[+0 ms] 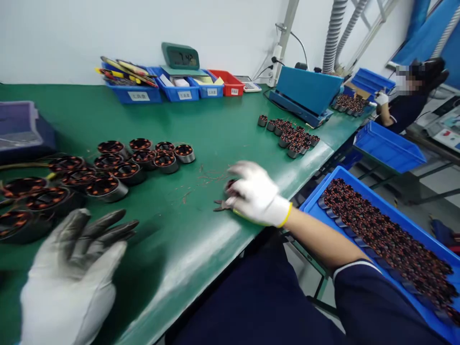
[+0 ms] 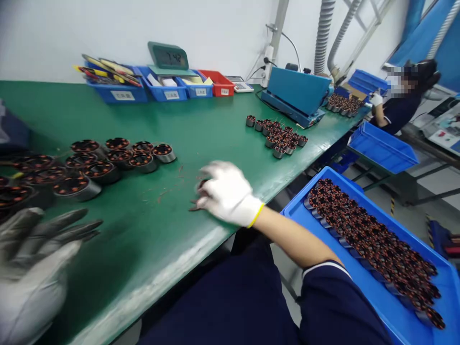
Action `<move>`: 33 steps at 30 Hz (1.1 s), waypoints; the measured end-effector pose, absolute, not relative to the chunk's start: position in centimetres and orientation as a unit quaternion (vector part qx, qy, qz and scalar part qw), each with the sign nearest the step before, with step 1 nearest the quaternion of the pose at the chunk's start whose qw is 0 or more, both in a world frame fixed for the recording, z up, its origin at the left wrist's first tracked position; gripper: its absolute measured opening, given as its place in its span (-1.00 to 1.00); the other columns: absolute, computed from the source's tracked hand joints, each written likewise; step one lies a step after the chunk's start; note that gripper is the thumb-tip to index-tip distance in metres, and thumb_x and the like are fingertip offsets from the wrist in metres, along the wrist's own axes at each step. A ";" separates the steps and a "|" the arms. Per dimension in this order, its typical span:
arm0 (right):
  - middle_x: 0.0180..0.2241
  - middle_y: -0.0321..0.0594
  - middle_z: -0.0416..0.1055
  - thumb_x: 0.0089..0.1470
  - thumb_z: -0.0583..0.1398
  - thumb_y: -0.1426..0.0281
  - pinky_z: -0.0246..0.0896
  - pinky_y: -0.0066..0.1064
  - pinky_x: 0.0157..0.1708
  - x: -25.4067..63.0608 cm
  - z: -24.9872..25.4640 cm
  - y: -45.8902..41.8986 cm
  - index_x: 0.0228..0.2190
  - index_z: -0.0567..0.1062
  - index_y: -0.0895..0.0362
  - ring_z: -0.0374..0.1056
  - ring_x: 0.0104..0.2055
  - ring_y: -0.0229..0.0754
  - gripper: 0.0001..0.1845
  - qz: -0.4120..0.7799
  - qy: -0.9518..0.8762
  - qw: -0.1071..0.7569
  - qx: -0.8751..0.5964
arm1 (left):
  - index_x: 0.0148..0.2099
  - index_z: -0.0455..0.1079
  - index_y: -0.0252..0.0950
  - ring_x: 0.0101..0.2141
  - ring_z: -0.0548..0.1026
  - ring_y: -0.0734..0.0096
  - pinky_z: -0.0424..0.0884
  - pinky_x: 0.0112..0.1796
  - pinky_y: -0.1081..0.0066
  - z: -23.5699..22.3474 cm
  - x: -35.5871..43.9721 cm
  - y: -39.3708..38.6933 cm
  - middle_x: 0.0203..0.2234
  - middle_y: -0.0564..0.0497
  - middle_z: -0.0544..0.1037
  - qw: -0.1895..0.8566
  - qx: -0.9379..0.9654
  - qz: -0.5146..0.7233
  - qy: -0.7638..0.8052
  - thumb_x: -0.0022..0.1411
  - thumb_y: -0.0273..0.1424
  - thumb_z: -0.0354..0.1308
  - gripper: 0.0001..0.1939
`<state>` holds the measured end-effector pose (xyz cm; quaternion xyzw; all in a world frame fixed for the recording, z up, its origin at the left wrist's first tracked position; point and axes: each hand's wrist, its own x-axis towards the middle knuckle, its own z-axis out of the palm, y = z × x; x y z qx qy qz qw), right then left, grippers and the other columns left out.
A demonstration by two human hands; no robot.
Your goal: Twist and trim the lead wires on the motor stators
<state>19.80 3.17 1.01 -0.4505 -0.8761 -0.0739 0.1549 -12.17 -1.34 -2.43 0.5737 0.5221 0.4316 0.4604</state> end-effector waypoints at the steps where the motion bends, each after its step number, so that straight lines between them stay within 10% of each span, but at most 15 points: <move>1: 0.13 0.01 0.30 0.19 0.05 0.12 -0.01 -0.06 0.17 22.6 1.0 4.0 -0.23 0.54 0.15 0.07 0.22 0.05 -0.58 -0.101 -0.835 0.146 -0.521 | 0.20 0.08 0.44 0.24 0.23 -0.10 0.09 0.29 -0.18 -2.0 -11.5 -1.5 0.25 0.53 0.23 0.459 0.521 0.466 0.548 0.15 -0.29 0.26 -0.31; 10: 0.15 0.22 0.20 0.01 0.20 0.16 -0.07 0.12 0.15 35.5 -0.2 9.2 -0.10 0.49 0.34 0.06 0.18 0.30 -0.45 -0.189 -0.597 0.109 -0.772 | 0.19 0.28 -0.13 0.07 0.41 -0.27 0.20 0.15 -0.29 -2.0 -8.5 -0.7 0.09 -0.17 0.45 0.413 0.415 0.547 0.598 -0.28 -0.26 0.45 -0.09; 19: 0.32 0.23 -0.05 0.13 -0.03 -0.12 0.00 -0.08 0.18 29.5 -4.0 16.6 0.29 0.01 0.32 0.01 0.28 0.24 -0.05 -0.063 -0.673 0.088 -0.732 | 0.23 0.22 -0.11 0.10 0.40 -0.20 0.22 0.20 -0.12 -1.3 -7.5 -0.6 0.11 -0.11 0.43 0.430 0.405 0.469 0.657 -0.27 -0.15 0.39 -0.05; 33: 0.32 0.09 0.03 0.19 -0.04 -0.06 -0.32 0.06 0.29 25.0 -3.6 21.4 0.25 0.16 0.26 -0.07 0.34 0.17 -0.19 0.008 -0.783 0.061 -0.619 | 0.27 0.18 -0.20 -0.02 0.51 0.07 0.27 0.18 -0.06 -4.7 -8.5 -0.3 0.04 -0.13 0.49 0.419 0.526 0.388 0.630 0.02 -0.15 0.29 -0.22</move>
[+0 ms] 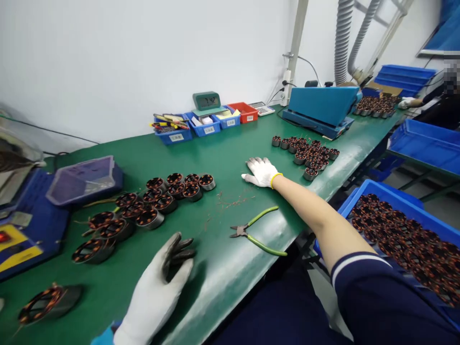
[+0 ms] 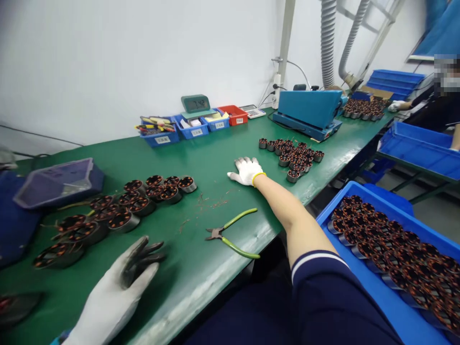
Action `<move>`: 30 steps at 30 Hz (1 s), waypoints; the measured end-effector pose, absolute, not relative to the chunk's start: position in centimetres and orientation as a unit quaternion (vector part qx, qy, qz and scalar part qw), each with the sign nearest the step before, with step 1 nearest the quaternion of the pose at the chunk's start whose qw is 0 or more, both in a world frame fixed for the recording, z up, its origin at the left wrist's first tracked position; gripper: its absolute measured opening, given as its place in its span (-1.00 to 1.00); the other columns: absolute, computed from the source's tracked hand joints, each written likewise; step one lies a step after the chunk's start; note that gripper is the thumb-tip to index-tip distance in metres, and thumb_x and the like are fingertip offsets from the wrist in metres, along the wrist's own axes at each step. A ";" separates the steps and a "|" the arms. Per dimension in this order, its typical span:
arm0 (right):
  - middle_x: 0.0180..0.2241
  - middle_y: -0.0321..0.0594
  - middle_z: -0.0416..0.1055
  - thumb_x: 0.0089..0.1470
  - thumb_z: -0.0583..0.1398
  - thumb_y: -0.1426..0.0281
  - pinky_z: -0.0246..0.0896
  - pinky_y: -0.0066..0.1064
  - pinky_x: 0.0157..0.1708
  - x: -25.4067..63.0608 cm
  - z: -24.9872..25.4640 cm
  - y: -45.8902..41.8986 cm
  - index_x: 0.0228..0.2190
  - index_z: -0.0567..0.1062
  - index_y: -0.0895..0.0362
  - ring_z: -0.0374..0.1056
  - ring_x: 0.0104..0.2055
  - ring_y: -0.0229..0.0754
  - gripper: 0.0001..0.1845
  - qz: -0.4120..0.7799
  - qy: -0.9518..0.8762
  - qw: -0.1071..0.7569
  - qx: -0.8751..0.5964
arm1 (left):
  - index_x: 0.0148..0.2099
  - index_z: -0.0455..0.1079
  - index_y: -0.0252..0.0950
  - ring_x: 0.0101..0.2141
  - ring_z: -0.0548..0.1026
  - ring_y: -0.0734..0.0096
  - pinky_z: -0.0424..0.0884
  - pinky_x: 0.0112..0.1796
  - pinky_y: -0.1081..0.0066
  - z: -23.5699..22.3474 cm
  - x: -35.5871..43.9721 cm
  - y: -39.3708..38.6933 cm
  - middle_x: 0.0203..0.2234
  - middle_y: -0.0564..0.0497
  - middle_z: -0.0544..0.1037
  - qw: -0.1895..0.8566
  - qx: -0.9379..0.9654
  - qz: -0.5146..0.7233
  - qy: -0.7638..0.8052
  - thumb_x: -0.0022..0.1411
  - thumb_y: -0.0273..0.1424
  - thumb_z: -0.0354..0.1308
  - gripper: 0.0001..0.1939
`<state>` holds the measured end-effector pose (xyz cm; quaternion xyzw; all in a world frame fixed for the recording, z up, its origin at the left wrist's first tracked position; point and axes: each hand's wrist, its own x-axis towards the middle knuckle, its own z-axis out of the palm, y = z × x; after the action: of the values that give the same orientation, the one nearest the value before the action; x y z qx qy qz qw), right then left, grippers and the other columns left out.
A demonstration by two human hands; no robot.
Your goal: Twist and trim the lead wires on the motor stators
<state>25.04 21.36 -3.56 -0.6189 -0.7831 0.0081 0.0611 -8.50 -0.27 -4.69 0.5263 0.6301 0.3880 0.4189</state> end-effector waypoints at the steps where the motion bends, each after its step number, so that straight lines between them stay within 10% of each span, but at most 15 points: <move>1: 0.33 0.08 0.02 0.19 -0.02 -0.05 -0.35 0.05 0.30 23.8 -3.7 20.6 0.25 0.16 0.25 -0.09 0.35 0.16 -0.19 0.016 -0.802 0.063 -0.594 | 0.27 0.17 -0.22 -0.02 0.51 0.08 0.26 0.19 -0.06 -4.5 -8.4 -0.2 0.05 -0.14 0.49 0.423 0.531 0.385 0.625 0.03 -0.15 0.28 -0.22; 10: 0.27 -0.09 0.18 0.24 -0.08 0.00 0.26 -0.16 0.04 23.2 3.4 10.4 0.34 -0.12 0.04 0.31 0.14 -0.01 -0.24 0.159 -0.807 0.172 -0.542 | 0.27 0.16 -0.24 0.02 0.49 0.07 0.29 0.16 -0.06 -3.8 -8.2 -0.5 0.09 -0.19 0.45 0.411 0.510 0.464 0.597 0.00 -0.19 0.31 -0.19; 18: -0.11 -0.09 0.50 0.04 0.13 0.33 0.32 -0.27 -0.35 20.8 2.2 -1.5 0.28 0.08 -0.01 0.47 -0.21 0.01 -0.23 0.135 -0.850 -0.049 -0.506 | 0.30 0.14 -0.21 0.02 0.49 0.05 0.30 0.16 -0.06 -5.1 -8.8 -1.3 0.08 -0.15 0.47 0.297 0.644 0.403 0.578 0.10 -0.21 0.25 -0.25; 24: -0.41 -0.30 0.42 -0.12 0.21 0.34 0.24 -0.42 -0.45 23.2 1.9 2.4 0.20 0.23 0.22 0.30 -0.45 -0.27 -0.19 0.333 -0.769 0.233 -0.493 | 0.26 0.20 -0.22 0.15 0.36 -0.17 0.34 0.10 -0.05 -3.6 -6.1 -3.5 0.14 -0.26 0.42 0.072 0.904 0.255 0.337 0.01 -0.15 0.32 -0.21; 30: -0.55 -0.47 0.20 -0.15 0.28 0.28 0.08 -0.50 -0.66 27.3 4.3 3.6 0.02 0.34 0.18 0.13 -0.65 -0.41 -0.35 0.449 -0.580 0.513 -0.446 | 0.34 0.10 -0.44 0.29 0.09 -0.23 -0.09 0.26 -0.17 -2.2 7.5 -1.9 0.31 -0.34 0.16 0.153 0.964 0.099 0.194 0.05 0.21 0.06 0.03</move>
<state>27.34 3.65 4.34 -0.4455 -0.5799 0.4493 0.5131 7.51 -1.93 -2.19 0.9639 0.1942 0.0992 0.1526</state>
